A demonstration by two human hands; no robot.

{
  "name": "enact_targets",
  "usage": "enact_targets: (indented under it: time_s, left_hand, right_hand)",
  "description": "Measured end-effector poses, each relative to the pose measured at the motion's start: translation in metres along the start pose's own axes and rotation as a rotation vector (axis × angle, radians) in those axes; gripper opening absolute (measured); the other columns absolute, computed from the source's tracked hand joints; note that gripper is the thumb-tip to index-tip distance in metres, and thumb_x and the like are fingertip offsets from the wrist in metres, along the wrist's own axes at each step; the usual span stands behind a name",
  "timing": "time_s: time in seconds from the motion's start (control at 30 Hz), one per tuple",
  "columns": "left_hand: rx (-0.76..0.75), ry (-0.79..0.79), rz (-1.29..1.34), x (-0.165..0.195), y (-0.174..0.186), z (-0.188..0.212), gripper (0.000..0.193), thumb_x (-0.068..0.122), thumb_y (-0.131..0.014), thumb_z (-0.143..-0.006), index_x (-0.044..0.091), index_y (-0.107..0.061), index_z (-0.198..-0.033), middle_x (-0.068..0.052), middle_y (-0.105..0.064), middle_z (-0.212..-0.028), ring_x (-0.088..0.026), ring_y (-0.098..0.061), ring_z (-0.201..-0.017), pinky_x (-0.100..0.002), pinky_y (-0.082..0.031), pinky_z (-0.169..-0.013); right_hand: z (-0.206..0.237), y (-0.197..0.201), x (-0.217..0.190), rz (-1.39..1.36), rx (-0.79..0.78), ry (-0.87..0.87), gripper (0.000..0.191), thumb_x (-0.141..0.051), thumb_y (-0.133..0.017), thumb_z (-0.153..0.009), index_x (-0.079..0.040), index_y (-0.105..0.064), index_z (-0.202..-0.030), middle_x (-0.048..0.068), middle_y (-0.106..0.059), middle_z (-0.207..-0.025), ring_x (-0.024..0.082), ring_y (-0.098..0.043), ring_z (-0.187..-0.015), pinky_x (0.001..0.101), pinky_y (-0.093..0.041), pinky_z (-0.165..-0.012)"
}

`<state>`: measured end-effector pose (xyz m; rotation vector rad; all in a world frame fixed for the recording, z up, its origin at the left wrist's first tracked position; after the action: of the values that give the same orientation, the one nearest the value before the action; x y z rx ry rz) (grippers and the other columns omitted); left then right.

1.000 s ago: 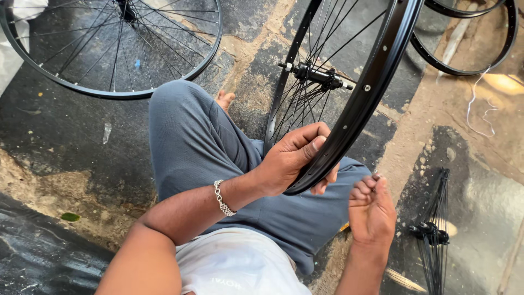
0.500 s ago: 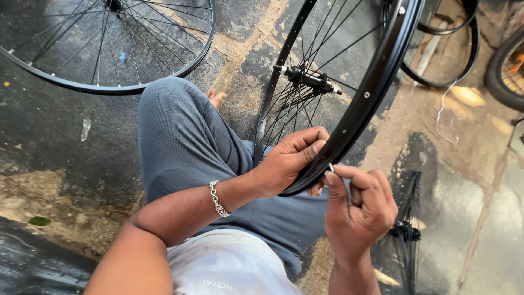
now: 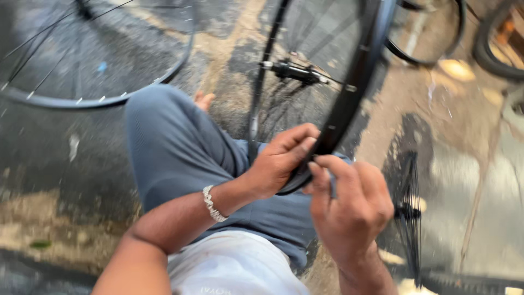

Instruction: The person sits on the ground and assembles a bicycle wheel by inserting spokes into the hub and rim. They repeatedly thread the spoke ends through the rim holes and secure them with nipples, rotating the wheel to access different sections.

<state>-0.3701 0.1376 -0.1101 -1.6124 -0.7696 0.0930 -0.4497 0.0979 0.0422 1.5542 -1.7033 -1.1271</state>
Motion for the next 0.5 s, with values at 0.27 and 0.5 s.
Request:
enact_targets:
  time_s: [0.27,0.5]
  left_hand:
    - [0.296,-0.015,-0.169,-0.006,0.033,0.023,0.032,0.01,-0.051,-0.111,0.001,-0.055,-0.141,-0.008,-0.062,-0.125,-0.014,-0.06,-0.112,-0.028,-0.049,-0.102]
    - [0.165,-0.07,-0.13,-0.001,0.036,0.034,0.027,0.019,-0.06,-0.112,0.003,-0.056,-0.133,-0.011,-0.064,-0.115,-0.018,-0.061,-0.1,-0.03,-0.053,-0.087]
  right_hand:
    - [-0.008,0.008,0.009,-0.039,-0.152,0.016,0.017,-0.009,-0.071,-0.094,-0.007,-0.069,-0.111,0.005,-0.053,-0.078,0.023,-0.056,-0.07,0.0389,-0.045,-0.06]
    - [-0.011,0.017,0.023,-0.118,-0.009,0.068,0.03,-0.008,-0.068,-0.088,0.001,-0.067,-0.116,0.014,-0.07,-0.108,0.019,-0.058,-0.072,0.0315,-0.047,-0.06]
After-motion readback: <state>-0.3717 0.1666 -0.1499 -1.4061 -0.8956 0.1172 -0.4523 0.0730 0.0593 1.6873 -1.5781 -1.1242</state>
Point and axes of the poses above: each hand's wrist, its own z-axis away from the middle knuckle, its own y-axis out of the back of the hand, x = y × z, the point moved 3 cm from there along -z, towards the middle knuckle
